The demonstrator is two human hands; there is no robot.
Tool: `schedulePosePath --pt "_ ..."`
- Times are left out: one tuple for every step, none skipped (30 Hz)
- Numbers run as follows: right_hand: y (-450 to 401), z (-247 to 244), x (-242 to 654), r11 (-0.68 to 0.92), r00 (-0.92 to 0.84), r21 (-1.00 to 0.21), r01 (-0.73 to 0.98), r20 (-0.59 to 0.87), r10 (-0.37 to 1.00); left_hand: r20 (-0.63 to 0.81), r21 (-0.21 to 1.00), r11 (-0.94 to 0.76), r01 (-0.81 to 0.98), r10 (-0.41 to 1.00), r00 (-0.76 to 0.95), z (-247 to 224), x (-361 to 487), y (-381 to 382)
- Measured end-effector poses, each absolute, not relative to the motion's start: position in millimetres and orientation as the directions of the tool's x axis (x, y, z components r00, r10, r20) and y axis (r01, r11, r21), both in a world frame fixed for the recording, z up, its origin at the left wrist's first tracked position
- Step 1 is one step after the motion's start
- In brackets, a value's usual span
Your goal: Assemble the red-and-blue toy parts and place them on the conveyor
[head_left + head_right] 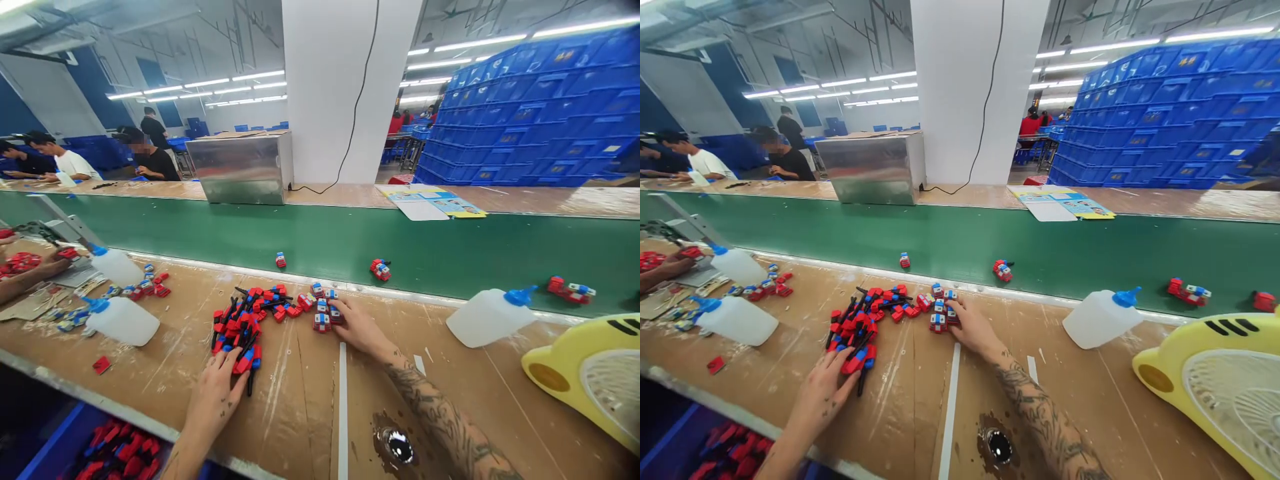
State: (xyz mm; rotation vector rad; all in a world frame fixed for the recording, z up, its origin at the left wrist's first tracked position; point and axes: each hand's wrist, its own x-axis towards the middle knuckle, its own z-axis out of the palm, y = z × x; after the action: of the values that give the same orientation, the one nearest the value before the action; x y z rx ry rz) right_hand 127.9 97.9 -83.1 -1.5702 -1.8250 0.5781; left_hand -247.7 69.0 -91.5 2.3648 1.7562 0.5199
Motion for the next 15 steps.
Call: schedulePosePath --pt "102.6 -84.3 125.1 0.181 -0.062 -0.707 0.684 0.192 0.980 0.191 0.359 -0.294 0.885 0.952 0.239 -90.9 -244.4 68.0" --pt "104.7 -85.4 124.0 0.177 -0.052 -0.720 0.671 0.193 0.980 0.202 0.411 -0.282 0.867 0.955 0.215 -88.9 -241.9 67.4" --pt "104.4 -86.4 124.5 0.175 -0.043 -0.737 0.653 0.194 0.980 0.208 0.482 -0.258 0.837 0.962 0.177 -85.8 -240.0 66.6" --pt "102.0 -87.2 126.6 0.171 -0.034 -0.757 0.630 0.194 0.980 0.197 0.582 -0.220 0.783 0.972 0.127 -81.9 -238.1 64.9" --pt "97.4 -87.9 129.9 0.165 -0.020 -0.782 0.602 0.192 0.981 0.160 0.707 -0.164 0.688 0.985 0.070 -77.4 -235.7 62.1" --pt "90.9 -88.5 134.2 0.154 0.001 -0.809 0.568 0.187 0.982 0.094 0.835 -0.091 0.543 0.995 0.023 -72.6 -232.1 57.8" --pt "82.5 -89.1 139.0 0.138 0.032 -0.836 0.531 0.183 0.983 0.012 0.937 -0.012 0.350 1.000 0.003 -67.9 -226.8 52.4" --pt "72.0 -89.8 143.9 0.122 0.071 -0.866 0.485 0.177 0.982 -0.067 0.989 0.065 0.136 0.998 0.014 -63.5 -219.7 45.9" --pt "59.8 -90.2 148.6 0.106 0.115 -0.900 0.424 0.169 0.979 -0.130 0.989 0.132 -0.060 0.990 0.047 -59.7 -210.8 39.0" --pt "46.0 -90.3 152.6 0.093 0.164 -0.930 0.356 0.160 0.973 -0.171 0.961 0.185 -0.208 0.982 0.081 -56.8 -200.5 32.0" --pt "31.2 -89.9 155.6 0.086 0.211 -0.951 0.297 0.154 0.965 -0.200 0.928 0.223 -0.299 0.974 0.106 -54.7 -189.0 25.3" --pt "16.1 -88.8 157.6 0.085 0.254 -0.970 0.227 0.143 0.957 -0.223 0.905 0.254 -0.341 0.966 0.127 -53.6 -176.8 19.5" --pt "1.4 -87.1 158.5 0.086 0.289 -0.987 0.136 0.122 0.950 -0.245 0.893 0.286 -0.347 0.957 0.156 -53.2 -164.2 14.5" --pt "-12.4 -84.9 158.5 0.086 0.316 -0.996 0.021 0.089 0.944 -0.265 0.886 0.320 -0.336 0.943 0.200 -53.6 -151.6 10.5" --pt "-24.6 -82.5 158.0 0.085 0.336 -0.991 -0.107 0.044 0.941 -0.283 0.877 0.356 -0.322 0.925 0.253 -54.3 -139.0 7.4"
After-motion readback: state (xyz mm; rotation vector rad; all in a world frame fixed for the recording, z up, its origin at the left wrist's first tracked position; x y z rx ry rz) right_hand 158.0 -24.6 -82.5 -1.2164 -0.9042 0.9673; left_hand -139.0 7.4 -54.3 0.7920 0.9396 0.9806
